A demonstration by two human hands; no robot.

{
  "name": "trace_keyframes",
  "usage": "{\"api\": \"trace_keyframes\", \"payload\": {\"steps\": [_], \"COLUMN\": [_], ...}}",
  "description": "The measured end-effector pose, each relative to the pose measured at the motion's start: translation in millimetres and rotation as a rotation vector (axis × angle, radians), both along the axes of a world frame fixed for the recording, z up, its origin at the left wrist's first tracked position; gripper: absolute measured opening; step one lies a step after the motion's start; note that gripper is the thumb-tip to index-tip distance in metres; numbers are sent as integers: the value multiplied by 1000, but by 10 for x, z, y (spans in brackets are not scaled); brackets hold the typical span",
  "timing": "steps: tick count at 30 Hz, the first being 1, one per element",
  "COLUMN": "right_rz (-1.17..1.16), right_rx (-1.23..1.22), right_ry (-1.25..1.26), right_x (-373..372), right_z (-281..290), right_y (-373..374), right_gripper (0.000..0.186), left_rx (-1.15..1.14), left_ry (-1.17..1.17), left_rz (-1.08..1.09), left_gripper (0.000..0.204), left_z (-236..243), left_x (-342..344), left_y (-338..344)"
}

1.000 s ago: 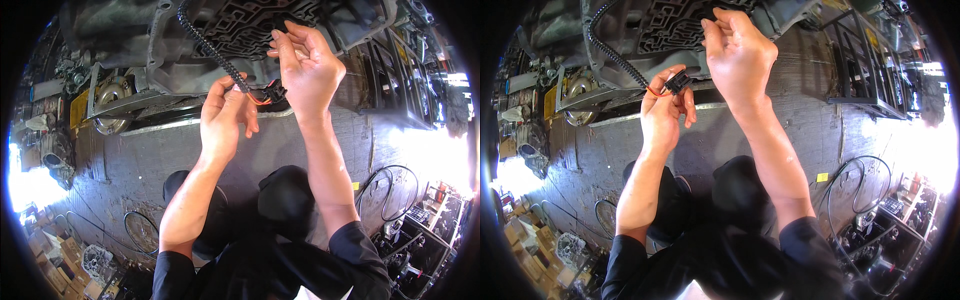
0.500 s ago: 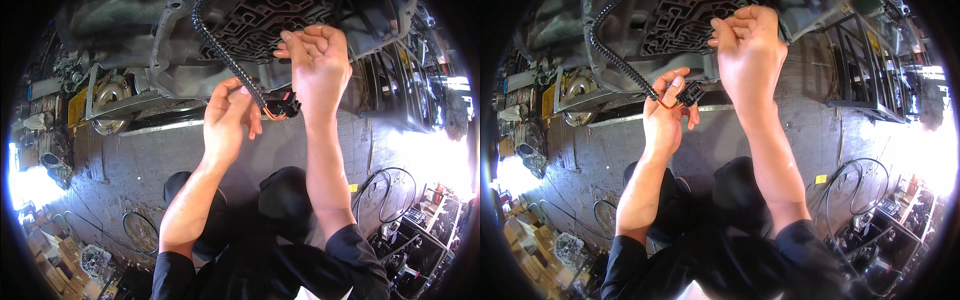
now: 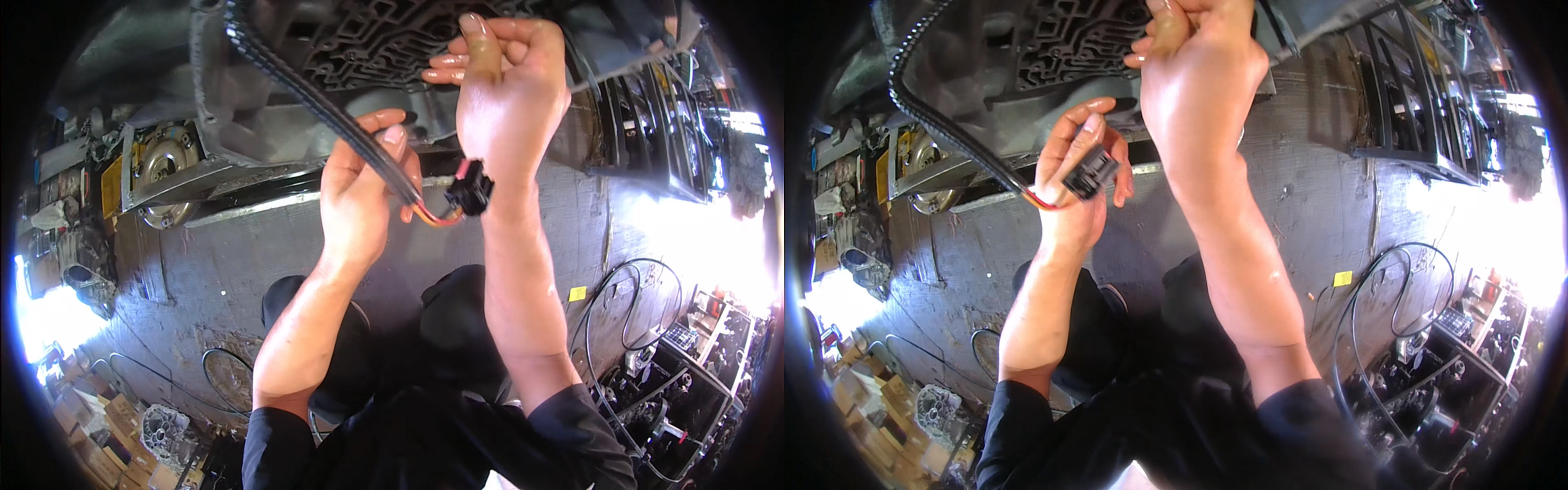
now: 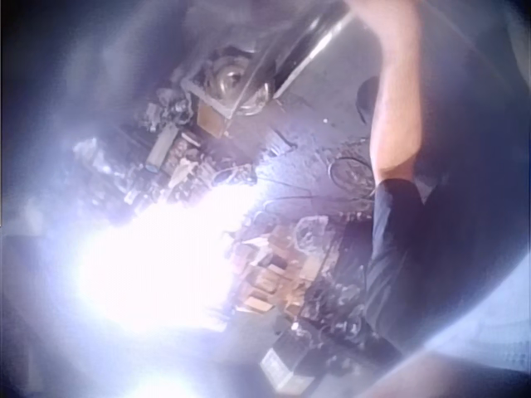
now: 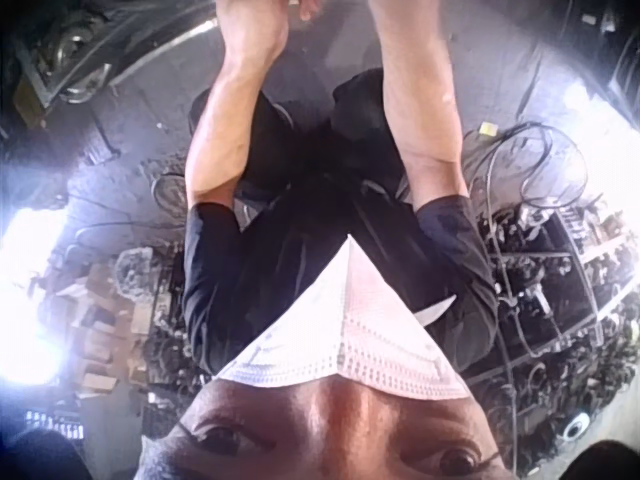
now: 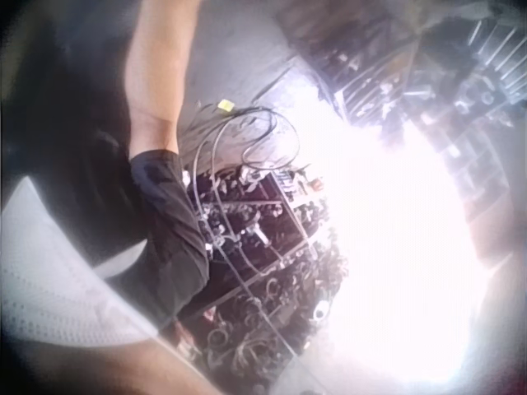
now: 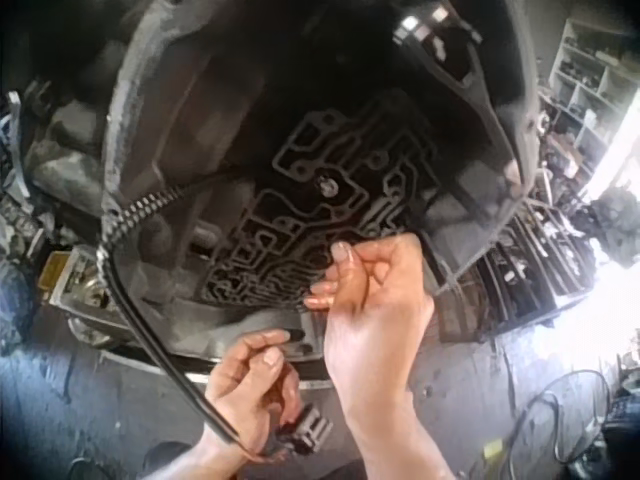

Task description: The person removes bolts from a transmission bell housing using a ratchet, then cleans a small metal part in a solvent tray. They use a screwdriver to manipulate a thin wire or cable, then route a braided cable harness into the transmission casing.

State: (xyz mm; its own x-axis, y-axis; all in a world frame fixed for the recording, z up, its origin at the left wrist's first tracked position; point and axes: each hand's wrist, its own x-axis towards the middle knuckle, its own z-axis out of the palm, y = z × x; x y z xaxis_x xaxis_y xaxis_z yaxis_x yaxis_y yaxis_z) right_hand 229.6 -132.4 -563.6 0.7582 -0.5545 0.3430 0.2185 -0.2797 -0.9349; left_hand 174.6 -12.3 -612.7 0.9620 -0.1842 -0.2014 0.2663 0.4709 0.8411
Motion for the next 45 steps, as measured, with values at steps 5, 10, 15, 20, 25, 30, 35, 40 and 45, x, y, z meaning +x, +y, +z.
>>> {"api": "trace_keyframes", "payload": {"steps": [5, 10, 15, 20, 25, 30, 35, 40, 45], "right_rz": [148, 54, -68, 28, -21, -170, -213, -276, -227], "right_rx": [-42, -4, -86, -31, 11, -291, -335, -374, -241], "right_ry": [-27, -113, -101, -95, -180, -414, -422, -390, -386], "right_x": [-120, -92, -92, -121, -124, 16, 39, 5, 41], "right_z": [-2, -76, -49, -35, -107, -199, -208, -172, -186], "right_y": [-98, 9, 97, 19, -7, -17, -25, 20, 26], "right_gripper": [10, 13, 14, 13, 13, 12, 13, 12, 15], "left_rx": [55, 57, 76, 79, 57, 65, 74, 71, 56], "left_ry": [-21, -7, -34, -69, -78, -99, -103, -115, -108], "left_rz": [2, 46, 75, 39, 62, 52, 52, 42, 35], "left_gripper": [37, 38, 39, 37, 36, 35, 35, 36, 39], "left_z": [96, 172, 190, 188, 212, 217, 222, 223, 218], "left_x": [-174, -332, -408, -408, -493, -490, -482, -478, -471], "left_y": [-53, -4, 56, 60, 57, 94, 85, 90, 138]}}
